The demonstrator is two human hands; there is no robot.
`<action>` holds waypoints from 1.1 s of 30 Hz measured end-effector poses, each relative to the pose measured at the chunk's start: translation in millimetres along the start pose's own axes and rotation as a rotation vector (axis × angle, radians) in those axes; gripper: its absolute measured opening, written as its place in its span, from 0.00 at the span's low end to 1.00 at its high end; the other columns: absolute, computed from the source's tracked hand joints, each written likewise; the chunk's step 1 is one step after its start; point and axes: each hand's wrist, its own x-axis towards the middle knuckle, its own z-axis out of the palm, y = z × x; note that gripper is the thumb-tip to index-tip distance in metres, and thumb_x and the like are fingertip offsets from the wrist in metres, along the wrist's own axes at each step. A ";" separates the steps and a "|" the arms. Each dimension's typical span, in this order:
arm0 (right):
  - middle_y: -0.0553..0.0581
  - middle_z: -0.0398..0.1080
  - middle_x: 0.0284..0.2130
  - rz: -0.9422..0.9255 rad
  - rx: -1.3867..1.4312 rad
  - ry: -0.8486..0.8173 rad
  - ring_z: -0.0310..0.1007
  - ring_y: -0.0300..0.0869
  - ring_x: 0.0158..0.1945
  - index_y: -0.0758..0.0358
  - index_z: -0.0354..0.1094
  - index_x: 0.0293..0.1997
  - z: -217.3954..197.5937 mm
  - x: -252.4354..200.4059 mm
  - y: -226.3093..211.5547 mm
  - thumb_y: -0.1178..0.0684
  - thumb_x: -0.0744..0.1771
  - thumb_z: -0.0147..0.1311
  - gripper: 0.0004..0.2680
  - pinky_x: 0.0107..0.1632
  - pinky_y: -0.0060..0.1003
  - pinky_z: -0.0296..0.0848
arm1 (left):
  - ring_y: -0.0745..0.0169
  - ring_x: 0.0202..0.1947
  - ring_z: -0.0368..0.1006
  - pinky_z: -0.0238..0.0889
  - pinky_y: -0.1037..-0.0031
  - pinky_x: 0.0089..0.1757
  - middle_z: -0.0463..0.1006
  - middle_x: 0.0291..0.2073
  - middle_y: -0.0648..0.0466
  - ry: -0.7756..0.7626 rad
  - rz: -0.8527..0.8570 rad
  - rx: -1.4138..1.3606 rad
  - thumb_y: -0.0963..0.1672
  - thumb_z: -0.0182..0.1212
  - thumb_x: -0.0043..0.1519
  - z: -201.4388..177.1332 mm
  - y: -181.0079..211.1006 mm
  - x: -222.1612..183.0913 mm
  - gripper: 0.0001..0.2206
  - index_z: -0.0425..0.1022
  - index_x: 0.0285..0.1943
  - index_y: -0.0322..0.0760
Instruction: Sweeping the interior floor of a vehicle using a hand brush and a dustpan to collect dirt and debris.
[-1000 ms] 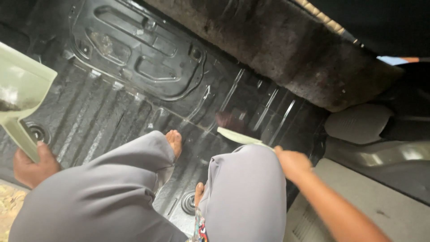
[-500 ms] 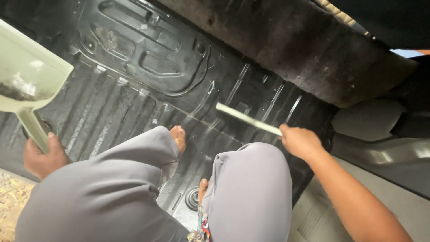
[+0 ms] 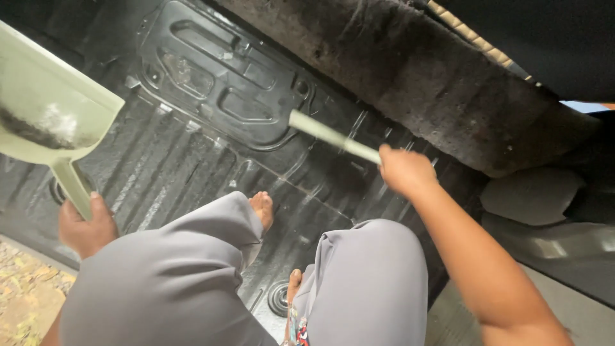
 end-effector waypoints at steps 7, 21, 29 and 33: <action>0.63 0.78 0.47 0.198 0.092 0.067 0.80 0.58 0.49 0.58 0.66 0.56 18.6 53.2 -49.8 0.43 0.68 0.54 0.14 0.47 0.53 0.79 | 0.47 0.38 0.74 0.64 0.56 0.33 0.77 0.38 0.43 0.020 0.026 -0.006 0.45 0.64 0.78 6.1 -3.1 3.0 0.12 0.80 0.54 0.26; 0.64 0.64 0.34 -0.305 0.068 0.684 0.75 0.65 0.23 0.35 0.61 0.68 -46.0 188.0 -207.7 0.57 0.67 0.42 0.22 0.24 0.61 0.72 | 0.32 0.39 0.74 0.63 0.51 0.41 0.79 0.38 0.38 0.125 -0.014 0.106 0.48 0.64 0.73 11.2 -29.4 -40.7 0.14 0.79 0.52 0.29; 0.61 0.67 0.27 -0.147 -0.217 1.000 0.74 0.57 0.20 0.41 0.75 0.55 26.6 203.9 -115.6 0.51 0.67 0.50 0.12 0.20 0.54 0.72 | 0.32 0.36 0.75 0.66 0.54 0.38 0.76 0.32 0.39 0.217 0.034 0.202 0.46 0.72 0.72 18.7 -54.9 -48.1 0.13 0.76 0.45 0.30; 0.61 0.70 0.38 0.062 -0.082 0.340 0.79 0.65 0.28 0.37 0.60 0.69 17.6 99.6 -40.2 0.54 0.70 0.37 0.19 0.26 0.60 0.75 | 0.35 0.39 0.74 0.62 0.52 0.39 0.77 0.38 0.41 0.075 -0.065 0.097 0.46 0.64 0.77 5.0 -34.7 -31.5 0.12 0.78 0.50 0.30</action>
